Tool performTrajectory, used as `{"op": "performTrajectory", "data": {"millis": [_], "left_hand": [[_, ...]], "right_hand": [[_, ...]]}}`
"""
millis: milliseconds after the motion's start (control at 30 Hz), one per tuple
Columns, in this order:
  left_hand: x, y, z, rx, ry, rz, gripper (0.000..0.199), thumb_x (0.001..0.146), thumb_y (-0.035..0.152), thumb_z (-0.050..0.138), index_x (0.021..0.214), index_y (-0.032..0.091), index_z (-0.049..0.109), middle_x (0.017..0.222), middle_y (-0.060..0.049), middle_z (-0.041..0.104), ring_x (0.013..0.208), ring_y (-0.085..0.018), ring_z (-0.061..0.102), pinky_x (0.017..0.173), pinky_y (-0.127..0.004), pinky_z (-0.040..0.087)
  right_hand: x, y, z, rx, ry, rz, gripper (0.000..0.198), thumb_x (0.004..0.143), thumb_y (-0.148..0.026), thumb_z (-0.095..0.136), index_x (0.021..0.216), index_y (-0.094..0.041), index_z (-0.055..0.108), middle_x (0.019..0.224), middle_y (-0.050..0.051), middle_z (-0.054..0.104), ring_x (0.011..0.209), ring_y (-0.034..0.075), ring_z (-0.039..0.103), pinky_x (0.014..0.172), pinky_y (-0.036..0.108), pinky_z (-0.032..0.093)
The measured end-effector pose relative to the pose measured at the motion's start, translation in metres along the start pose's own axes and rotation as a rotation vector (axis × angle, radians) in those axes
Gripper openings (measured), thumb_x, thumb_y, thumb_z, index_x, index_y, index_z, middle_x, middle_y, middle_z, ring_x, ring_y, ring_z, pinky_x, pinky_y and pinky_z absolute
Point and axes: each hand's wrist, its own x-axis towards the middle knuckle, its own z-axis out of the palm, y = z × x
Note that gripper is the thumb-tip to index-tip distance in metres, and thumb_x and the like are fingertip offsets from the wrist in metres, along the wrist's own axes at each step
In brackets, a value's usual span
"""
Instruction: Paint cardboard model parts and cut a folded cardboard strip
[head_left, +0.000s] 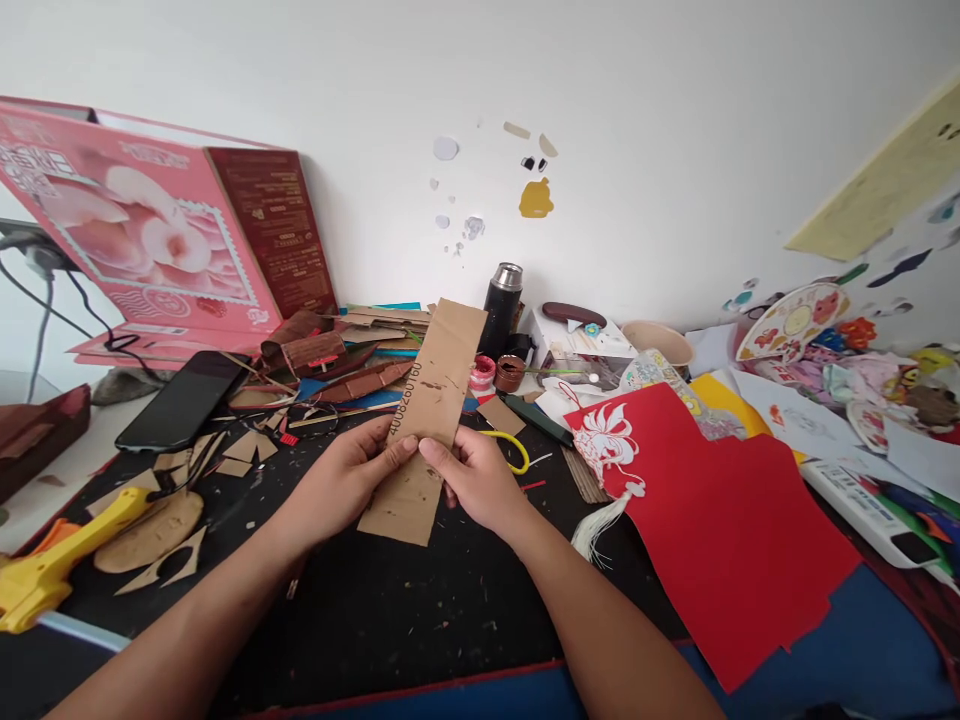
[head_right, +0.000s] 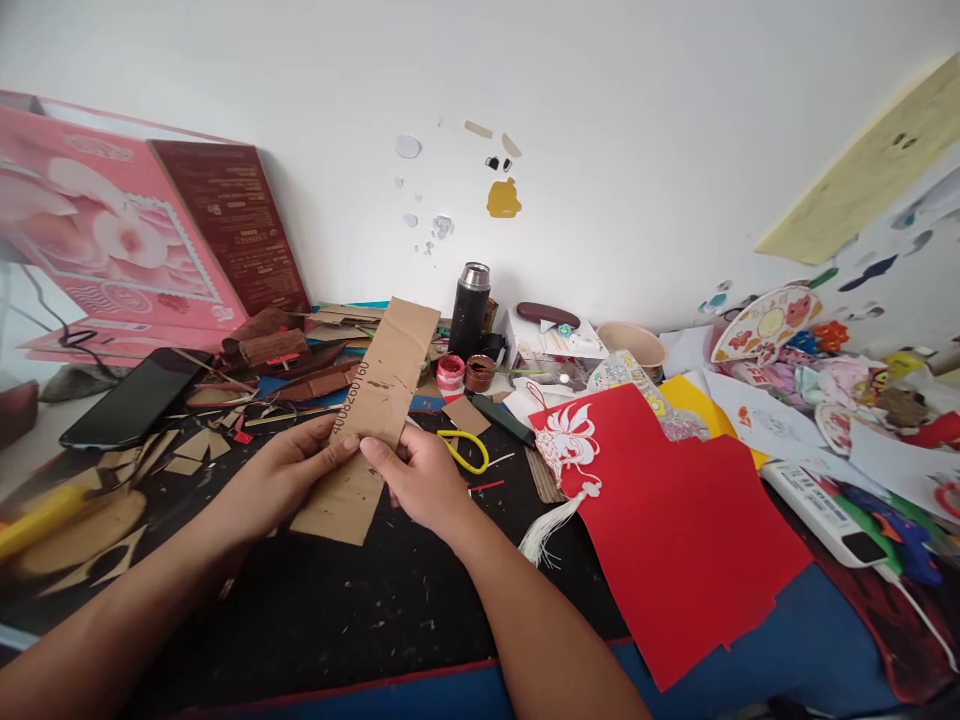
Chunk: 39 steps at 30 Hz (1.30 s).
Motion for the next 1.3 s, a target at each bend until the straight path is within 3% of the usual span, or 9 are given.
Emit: {"op": "performTrajectory", "data": {"millis": [67,167,267,400,600,800,1033,1300], "left_hand": [[0.001,-0.001,0.003,-0.059,0.000,-0.024,0.060,0.078,0.055,0.089,0.125,0.020,0.074,0.113,-0.011,0.083,0.089,-0.031,0.079,0.076,-0.039,0.065],[0.002,-0.004,0.007,-0.121,-0.009,-0.044,0.058,0.080,0.050,0.089,0.127,0.020,0.073,0.118,-0.013,0.083,0.094,-0.032,0.080,0.076,-0.037,0.064],[0.004,-0.007,0.006,-0.139,-0.020,-0.047,0.056,0.079,0.048,0.090,0.126,0.020,0.074,0.116,-0.013,0.083,0.096,-0.033,0.080,0.077,-0.038,0.065],[0.007,-0.010,0.006,-0.143,-0.015,-0.035,0.057,0.080,0.049,0.090,0.126,0.019,0.075,0.114,-0.013,0.084,0.098,-0.034,0.080,0.082,-0.041,0.065],[0.009,-0.017,0.013,-0.148,0.040,0.048,0.055,0.081,0.051,0.088,0.124,0.020,0.074,0.126,-0.013,0.080,0.108,-0.034,0.078,0.095,-0.046,0.063],[0.011,-0.019,0.019,-0.155,0.090,0.052,0.066,0.074,0.056,0.092,0.126,0.019,0.072,0.121,-0.014,0.082,0.113,-0.037,0.076,0.096,-0.048,0.062],[0.011,-0.009,0.013,-0.051,0.096,0.015,0.067,0.076,0.068,0.085,0.120,0.018,0.076,0.110,-0.013,0.084,0.098,-0.036,0.079,0.084,-0.045,0.063],[0.007,-0.001,0.012,-0.013,0.055,0.032,0.060,0.074,0.058,0.091,0.118,0.020,0.076,0.122,-0.012,0.082,0.103,-0.035,0.077,0.089,-0.043,0.062]], "right_hand": [[0.001,-0.001,-0.001,0.026,-0.004,0.005,0.050,0.095,-0.066,0.068,0.110,-0.019,0.073,0.074,-0.002,0.063,0.054,0.012,0.054,0.047,0.024,0.045],[0.002,-0.005,-0.004,0.016,-0.007,-0.059,0.046,0.099,-0.062,0.065,0.109,-0.019,0.075,0.092,0.004,0.074,0.082,0.019,0.067,0.069,0.028,0.054],[0.002,-0.008,-0.006,-0.041,-0.002,-0.089,0.044,0.101,-0.059,0.063,0.108,-0.018,0.077,0.105,0.006,0.078,0.097,0.024,0.069,0.080,0.031,0.053],[0.001,-0.007,-0.005,-0.096,0.021,-0.088,0.043,0.102,-0.058,0.061,0.106,-0.018,0.077,0.104,0.006,0.078,0.095,0.024,0.069,0.078,0.031,0.051],[0.002,-0.001,-0.004,-0.218,0.065,-0.142,0.041,0.104,-0.054,0.058,0.102,-0.018,0.077,0.094,0.006,0.076,0.087,0.024,0.066,0.075,0.032,0.049],[0.006,0.005,-0.003,-0.295,0.126,-0.160,0.041,0.103,-0.054,0.058,0.090,-0.019,0.075,0.085,0.005,0.074,0.080,0.022,0.064,0.072,0.032,0.047],[0.006,0.003,-0.003,-0.101,0.029,-0.106,0.042,0.104,-0.057,0.060,0.114,-0.019,0.077,0.102,0.005,0.078,0.091,0.023,0.069,0.077,0.031,0.053],[0.004,0.001,-0.004,-0.044,-0.004,-0.062,0.051,0.099,-0.066,0.061,0.107,-0.018,0.077,0.106,0.008,0.079,0.097,0.026,0.071,0.082,0.035,0.053]]}}
